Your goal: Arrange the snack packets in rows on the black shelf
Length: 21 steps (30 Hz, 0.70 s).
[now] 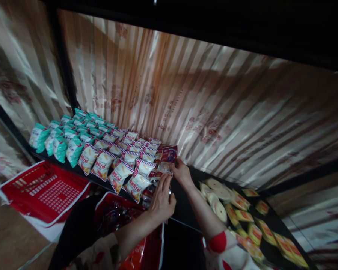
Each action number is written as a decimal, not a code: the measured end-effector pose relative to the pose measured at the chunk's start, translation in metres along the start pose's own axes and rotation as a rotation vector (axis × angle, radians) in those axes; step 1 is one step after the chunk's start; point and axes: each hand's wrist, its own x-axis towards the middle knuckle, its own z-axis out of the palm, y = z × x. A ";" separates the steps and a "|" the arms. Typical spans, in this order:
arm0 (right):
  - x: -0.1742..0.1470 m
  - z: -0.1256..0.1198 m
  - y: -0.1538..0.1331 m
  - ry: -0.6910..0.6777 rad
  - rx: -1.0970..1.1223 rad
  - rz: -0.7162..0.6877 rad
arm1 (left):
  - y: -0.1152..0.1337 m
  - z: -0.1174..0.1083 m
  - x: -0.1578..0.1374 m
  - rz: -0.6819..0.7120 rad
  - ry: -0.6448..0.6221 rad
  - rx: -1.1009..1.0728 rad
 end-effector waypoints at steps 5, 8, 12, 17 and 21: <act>0.014 0.006 -0.003 -0.008 -0.060 -0.001 | -0.008 0.006 0.011 -0.050 0.077 -0.047; 0.021 0.008 -0.003 -0.008 -0.068 -0.024 | -0.011 0.008 0.017 -0.082 0.119 -0.070; 0.036 0.008 -0.003 -0.025 -0.162 0.020 | -0.008 0.008 0.025 -0.097 0.145 -0.107; 0.059 0.005 -0.001 -0.123 -0.261 0.112 | 0.000 0.003 0.033 -0.138 0.164 -0.140; 0.076 0.008 -0.001 -0.114 -0.246 0.078 | 0.000 0.004 0.030 -0.163 0.142 -0.111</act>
